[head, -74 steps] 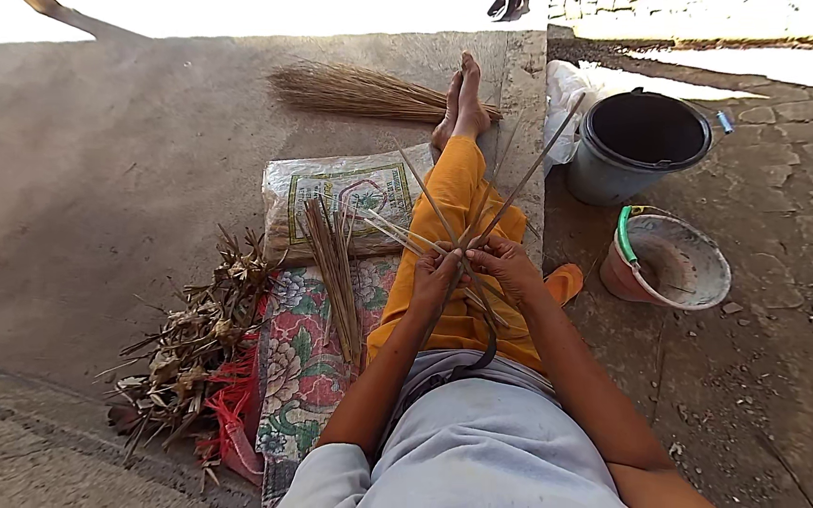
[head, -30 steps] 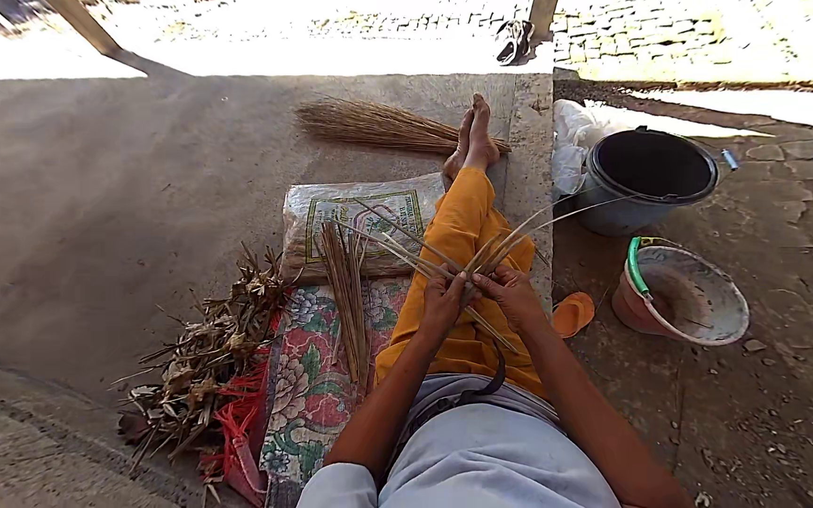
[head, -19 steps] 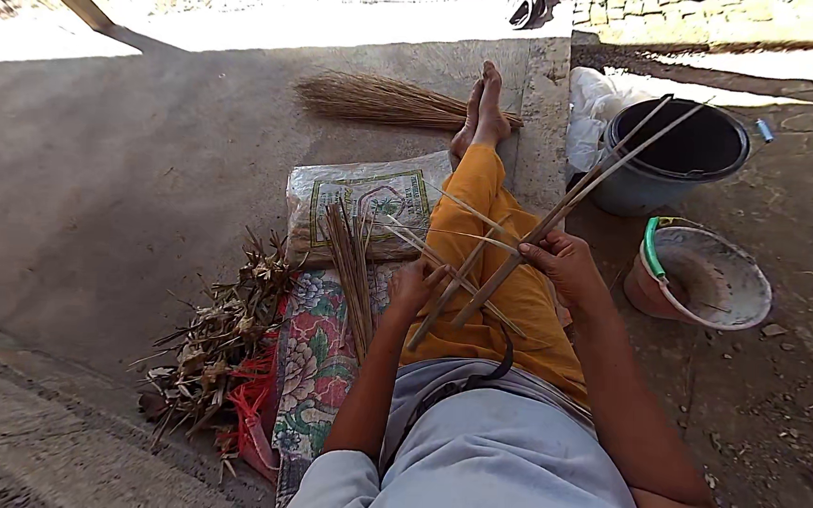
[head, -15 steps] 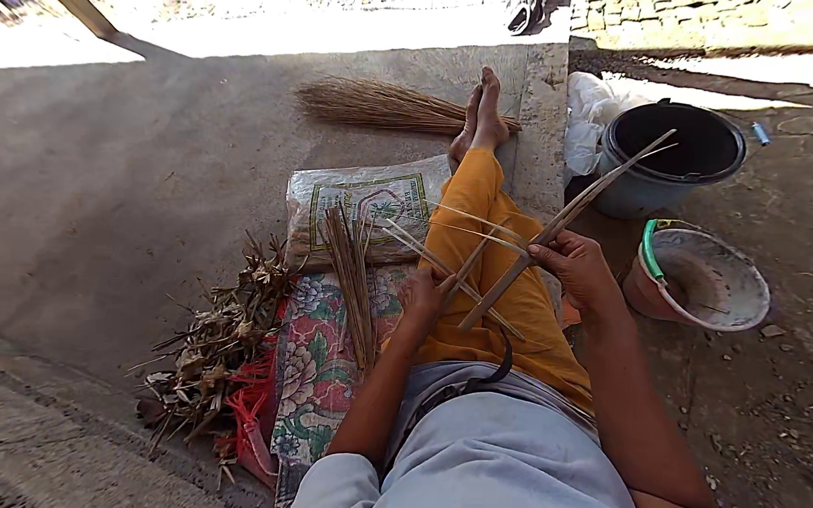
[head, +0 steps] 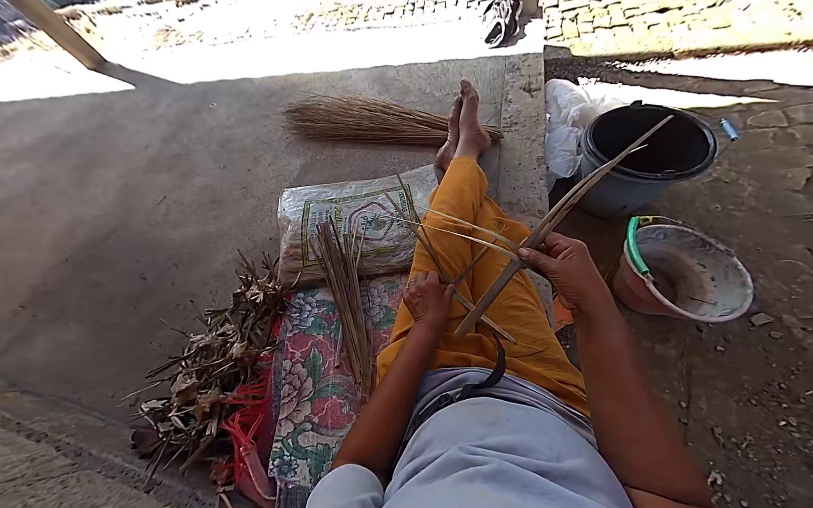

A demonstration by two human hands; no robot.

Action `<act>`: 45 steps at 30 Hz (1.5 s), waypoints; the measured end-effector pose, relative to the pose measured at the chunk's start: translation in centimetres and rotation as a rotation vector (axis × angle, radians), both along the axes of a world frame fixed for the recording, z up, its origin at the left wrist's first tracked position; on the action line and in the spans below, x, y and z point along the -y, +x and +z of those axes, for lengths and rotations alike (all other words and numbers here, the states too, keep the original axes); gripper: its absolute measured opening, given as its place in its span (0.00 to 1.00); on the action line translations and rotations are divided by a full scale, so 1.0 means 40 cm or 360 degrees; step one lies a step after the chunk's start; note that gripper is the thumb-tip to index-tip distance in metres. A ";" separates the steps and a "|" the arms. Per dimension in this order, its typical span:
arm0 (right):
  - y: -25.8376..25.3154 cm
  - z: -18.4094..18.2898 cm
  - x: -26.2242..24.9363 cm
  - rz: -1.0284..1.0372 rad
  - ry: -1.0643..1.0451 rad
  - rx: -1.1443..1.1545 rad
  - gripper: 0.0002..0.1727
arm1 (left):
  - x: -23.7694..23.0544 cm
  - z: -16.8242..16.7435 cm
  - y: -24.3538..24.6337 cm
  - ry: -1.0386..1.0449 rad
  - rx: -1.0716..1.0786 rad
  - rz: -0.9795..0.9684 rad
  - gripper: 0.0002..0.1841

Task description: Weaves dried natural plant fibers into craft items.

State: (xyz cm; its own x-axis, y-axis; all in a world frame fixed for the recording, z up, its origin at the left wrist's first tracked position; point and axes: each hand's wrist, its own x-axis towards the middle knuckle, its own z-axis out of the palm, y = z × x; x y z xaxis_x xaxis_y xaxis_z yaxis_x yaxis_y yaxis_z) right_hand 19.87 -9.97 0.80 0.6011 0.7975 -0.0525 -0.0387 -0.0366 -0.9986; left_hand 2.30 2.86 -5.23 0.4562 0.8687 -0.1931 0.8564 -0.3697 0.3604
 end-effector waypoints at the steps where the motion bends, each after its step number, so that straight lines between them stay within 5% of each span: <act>1: 0.002 0.002 -0.001 -0.0008 0.0005 -0.0008 0.03 | -0.003 0.002 0.003 -0.0021 -0.0021 -0.0019 0.18; 15: 0.008 -0.010 -0.009 -0.0060 0.0213 -0.0133 0.03 | -0.006 -0.049 0.017 0.0214 0.0100 0.0021 0.20; 31: 0.016 -0.022 -0.001 -0.0138 0.0201 -0.0125 0.03 | 0.005 -0.033 0.041 0.0106 -0.0334 -0.0180 0.18; 35: 0.016 -0.016 0.007 -0.0162 0.0219 -0.0100 0.03 | 0.005 -0.062 0.022 0.0189 -0.0120 -0.0092 0.16; 39: 0.019 0.000 0.021 -0.0190 0.0267 -0.0080 0.03 | -0.017 -0.016 -0.004 -0.0119 0.0215 0.0025 0.15; 45: 0.015 0.053 0.056 -0.0186 0.0349 0.0054 0.04 | -0.074 0.042 -0.059 -0.0856 0.1704 0.0342 0.05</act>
State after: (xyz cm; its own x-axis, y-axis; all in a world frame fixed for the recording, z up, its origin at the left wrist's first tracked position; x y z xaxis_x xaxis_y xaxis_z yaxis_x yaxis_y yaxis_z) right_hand 20.47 -12.21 2.92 0.6884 0.7125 0.1358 0.0037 0.1839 -0.9829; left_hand -0.05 5.83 -3.57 0.4623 0.8711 -0.1656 0.0574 0.1569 0.9859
